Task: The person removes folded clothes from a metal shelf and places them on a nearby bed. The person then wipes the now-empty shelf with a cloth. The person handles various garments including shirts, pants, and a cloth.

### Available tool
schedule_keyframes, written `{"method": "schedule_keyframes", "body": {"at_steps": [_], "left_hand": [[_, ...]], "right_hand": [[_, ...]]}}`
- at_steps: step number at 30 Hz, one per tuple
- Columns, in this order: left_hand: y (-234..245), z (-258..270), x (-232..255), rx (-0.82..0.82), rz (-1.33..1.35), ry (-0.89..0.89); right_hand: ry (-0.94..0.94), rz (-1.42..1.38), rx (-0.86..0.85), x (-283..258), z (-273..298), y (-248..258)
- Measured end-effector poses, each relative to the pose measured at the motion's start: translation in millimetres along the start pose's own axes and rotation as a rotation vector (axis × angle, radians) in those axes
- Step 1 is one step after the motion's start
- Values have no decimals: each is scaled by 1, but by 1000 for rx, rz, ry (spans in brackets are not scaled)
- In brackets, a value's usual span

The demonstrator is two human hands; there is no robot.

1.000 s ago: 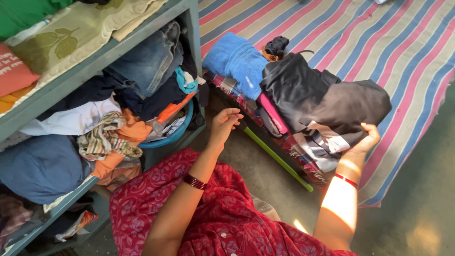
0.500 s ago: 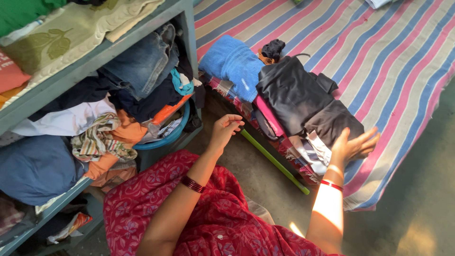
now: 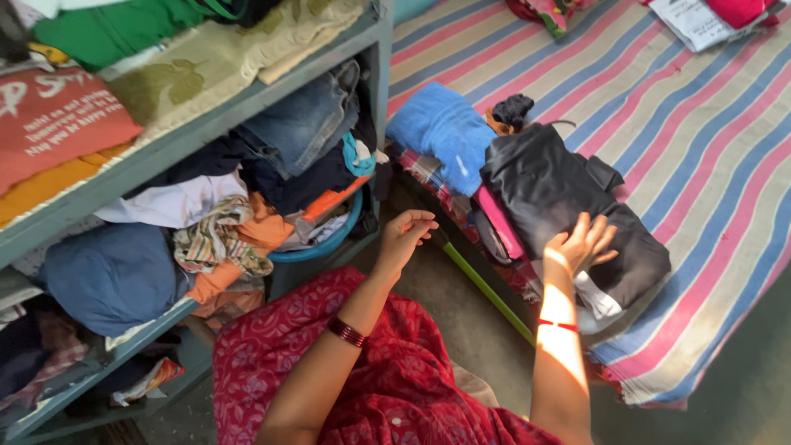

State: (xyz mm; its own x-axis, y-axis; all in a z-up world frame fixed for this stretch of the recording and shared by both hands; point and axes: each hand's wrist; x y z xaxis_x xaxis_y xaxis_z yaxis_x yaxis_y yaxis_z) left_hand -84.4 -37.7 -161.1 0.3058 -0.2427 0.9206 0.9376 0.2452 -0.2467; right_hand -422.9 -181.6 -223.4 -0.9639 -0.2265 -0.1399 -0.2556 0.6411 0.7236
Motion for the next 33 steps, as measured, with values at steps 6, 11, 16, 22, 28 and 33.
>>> {"method": "schedule_keyframes", "body": {"at_steps": [6, 11, 16, 22, 28, 33], "left_hand": [[20, 3, 38, -36, 35, -257], [46, 57, 134, 165, -227, -506], [91, 116, 239, 394, -537, -940], [172, 98, 314, 613, -816, -1020], [247, 58, 307, 767, -980, -947], [244, 50, 303, 656, -1049, -758]], "right_hand": [[321, -639, 151, -170, -19, 64], [447, -1060, -105, -281, -30, 117], [662, -1258, -68, -348, -50, 153], [756, -1390, -79, -412, -92, 187], [1004, -1347, 85, -481, -168, 182], [1127, -1115, 324, -536, -257, 143]]}}
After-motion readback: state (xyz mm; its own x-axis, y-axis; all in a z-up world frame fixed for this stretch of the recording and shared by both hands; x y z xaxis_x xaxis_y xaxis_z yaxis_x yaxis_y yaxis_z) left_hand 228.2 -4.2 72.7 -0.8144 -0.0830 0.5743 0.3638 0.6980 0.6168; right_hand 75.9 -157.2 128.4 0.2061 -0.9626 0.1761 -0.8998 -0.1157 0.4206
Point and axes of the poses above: each hand's wrist, its own z-axis away from the middle knuckle, its own y-axis out of the back of the hand, x = y × z, and after that the axes turned 13 degrees about y, right-handed
